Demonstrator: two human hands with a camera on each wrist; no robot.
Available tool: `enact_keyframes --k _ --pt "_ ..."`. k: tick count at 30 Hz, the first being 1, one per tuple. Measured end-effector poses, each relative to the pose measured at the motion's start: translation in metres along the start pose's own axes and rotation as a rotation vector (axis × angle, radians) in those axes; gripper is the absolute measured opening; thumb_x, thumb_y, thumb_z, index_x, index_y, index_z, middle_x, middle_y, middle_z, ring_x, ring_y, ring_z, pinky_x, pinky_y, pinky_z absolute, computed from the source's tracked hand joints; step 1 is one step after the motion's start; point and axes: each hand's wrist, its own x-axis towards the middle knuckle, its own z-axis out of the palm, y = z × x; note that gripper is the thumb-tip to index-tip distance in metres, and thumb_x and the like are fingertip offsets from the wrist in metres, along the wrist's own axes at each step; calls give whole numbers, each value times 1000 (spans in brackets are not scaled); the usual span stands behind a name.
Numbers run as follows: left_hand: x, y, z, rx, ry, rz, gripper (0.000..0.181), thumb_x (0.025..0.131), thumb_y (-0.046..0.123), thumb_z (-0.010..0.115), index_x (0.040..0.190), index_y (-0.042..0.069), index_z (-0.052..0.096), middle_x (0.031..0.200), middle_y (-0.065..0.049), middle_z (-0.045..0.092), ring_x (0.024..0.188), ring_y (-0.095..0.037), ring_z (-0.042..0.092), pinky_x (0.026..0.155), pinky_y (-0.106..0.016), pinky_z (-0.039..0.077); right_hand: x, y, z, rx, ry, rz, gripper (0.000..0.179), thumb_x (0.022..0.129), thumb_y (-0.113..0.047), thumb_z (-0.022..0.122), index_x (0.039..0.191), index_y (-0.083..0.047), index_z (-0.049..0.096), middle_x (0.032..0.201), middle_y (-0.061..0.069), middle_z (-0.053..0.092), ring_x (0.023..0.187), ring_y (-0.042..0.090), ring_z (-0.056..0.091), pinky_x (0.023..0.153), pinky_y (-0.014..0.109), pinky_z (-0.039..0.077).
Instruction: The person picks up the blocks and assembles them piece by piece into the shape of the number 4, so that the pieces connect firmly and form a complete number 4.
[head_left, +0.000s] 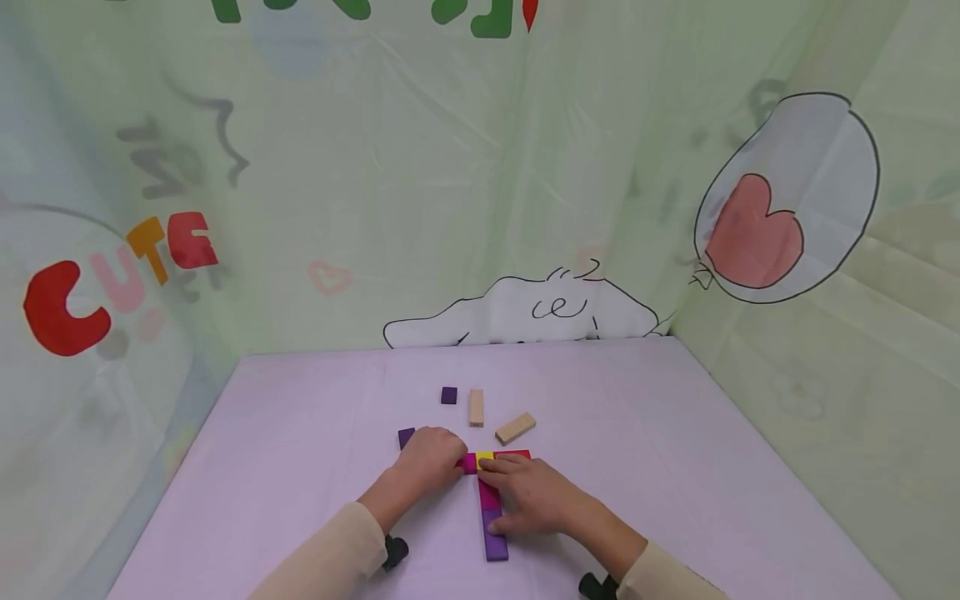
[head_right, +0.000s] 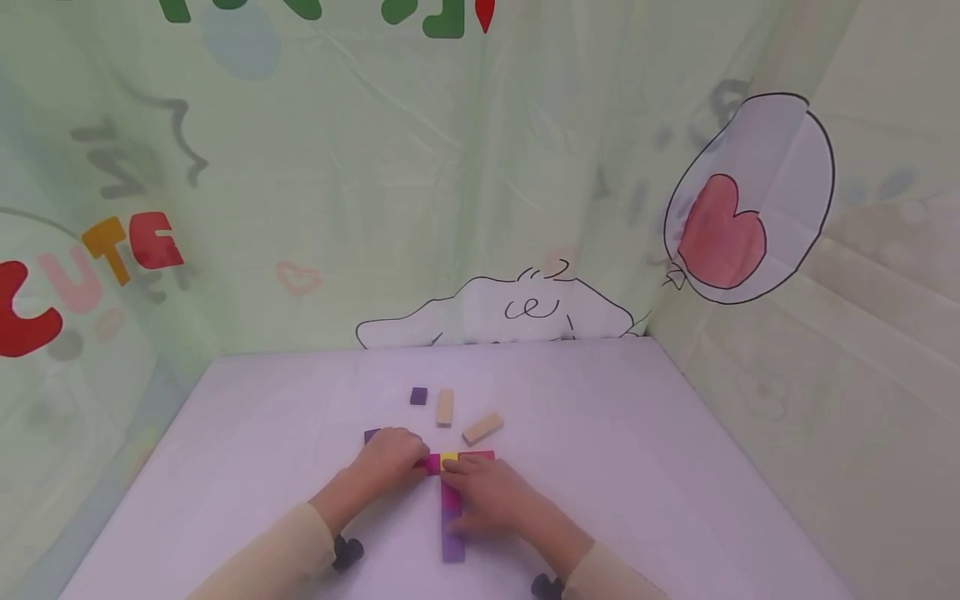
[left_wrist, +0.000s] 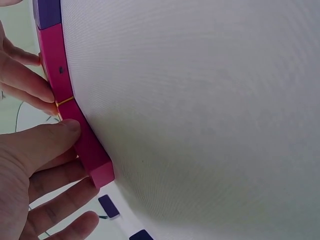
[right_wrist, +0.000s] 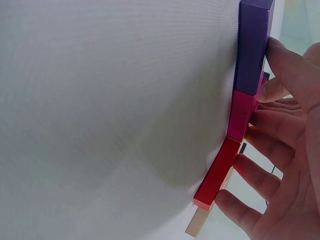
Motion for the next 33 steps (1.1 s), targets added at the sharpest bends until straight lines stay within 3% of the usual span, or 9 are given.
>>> enact_keyframes --k 15,33 --pt "-2 3 -3 24 18 4 11 88 27 83 89 17 79 72 7 68 62 -10 47 63 -23 45 -1 0 -2 6 6 -3 76 84 -60 77 147 -21 59 153 0 56 143 27 50 112 52 48" --pt "0 1 5 21 32 -6 12 88 27 83 93 17 80 73 6 69 62 -10 47 63 -22 46 -2 -4 -3 17 -1 17 77 84 -59 78 148 -21 58 153 0 57 144 27 50 112 54 48"
